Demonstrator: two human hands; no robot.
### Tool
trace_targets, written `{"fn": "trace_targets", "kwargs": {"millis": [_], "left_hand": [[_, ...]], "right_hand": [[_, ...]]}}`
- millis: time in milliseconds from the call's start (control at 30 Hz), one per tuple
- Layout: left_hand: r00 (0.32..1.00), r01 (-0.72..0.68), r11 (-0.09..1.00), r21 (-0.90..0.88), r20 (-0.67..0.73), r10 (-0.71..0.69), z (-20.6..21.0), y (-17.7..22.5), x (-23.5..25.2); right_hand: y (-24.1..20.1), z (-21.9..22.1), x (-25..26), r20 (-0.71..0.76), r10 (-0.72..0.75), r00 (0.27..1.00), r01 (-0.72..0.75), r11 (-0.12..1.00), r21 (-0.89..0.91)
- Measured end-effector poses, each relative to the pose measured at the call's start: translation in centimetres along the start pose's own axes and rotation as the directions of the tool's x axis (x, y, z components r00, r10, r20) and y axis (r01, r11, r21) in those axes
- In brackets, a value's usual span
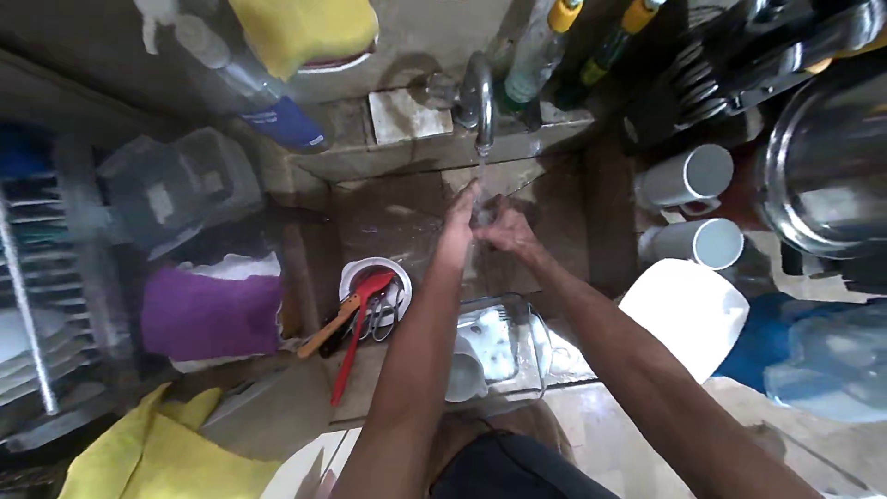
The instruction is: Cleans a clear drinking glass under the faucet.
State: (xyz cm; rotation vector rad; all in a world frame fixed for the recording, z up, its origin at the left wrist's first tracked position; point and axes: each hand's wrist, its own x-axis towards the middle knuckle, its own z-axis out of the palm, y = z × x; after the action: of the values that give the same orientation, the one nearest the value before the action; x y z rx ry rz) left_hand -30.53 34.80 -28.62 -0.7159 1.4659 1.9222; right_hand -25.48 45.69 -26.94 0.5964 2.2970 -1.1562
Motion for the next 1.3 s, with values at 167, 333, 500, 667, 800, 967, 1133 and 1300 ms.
{"fn": "trace_targets", "kwargs": {"millis": [167,333,500,667,800,967,1133,1300], "left_hand": [[0.945,0.071,0.993,-0.095,0.324,-0.036,-3.1,-0.5,-0.1],[0.989,0.077,0.969,-0.235,0.141,-0.045,-1.6,0.0,0.4],[0.999,-0.042,0.992,-0.12,0.009,0.043,-0.3,1.0,0.7],[0.988,0.087,0.988,-0.127,0.136,-0.07,-2.1,-0.6,0.1],[0.984,0.033,0.997,0.07,0.173,-0.045,-3.4,-1.4,-0.8],[0.976,-0.186,0.93,0.316,-0.053,0.213,-6.0,1.6,-0.2],[0.861,-0.244,0.588,0.771,-0.107,0.497,-5.6,10.1,0.3],[0.918,-0.213,0.616,0.758,-0.062,0.393,-3.5,15.7,2.3]], "right_hand": [[0.6,-0.4,0.1,0.398,-0.072,0.914,-0.211,0.756,0.62],[-2.1,0.3,1.4,0.277,0.065,0.959,-0.213,0.81,0.547],[-4.7,1.1,2.2,-0.089,0.058,0.994,-0.043,0.987,0.157],[-1.7,0.7,0.0,0.029,-0.07,0.997,0.049,0.89,0.453],[-0.4,0.4,-0.4,0.178,-0.15,0.972,-0.005,0.75,0.662],[0.2,1.5,0.4,-0.059,-0.209,0.976,0.216,0.915,0.339],[1.2,1.8,0.7,-0.093,-0.149,0.984,0.171,0.934,0.313],[0.7,2.0,0.7,-0.098,-0.138,0.986,0.164,0.924,0.344]]}}
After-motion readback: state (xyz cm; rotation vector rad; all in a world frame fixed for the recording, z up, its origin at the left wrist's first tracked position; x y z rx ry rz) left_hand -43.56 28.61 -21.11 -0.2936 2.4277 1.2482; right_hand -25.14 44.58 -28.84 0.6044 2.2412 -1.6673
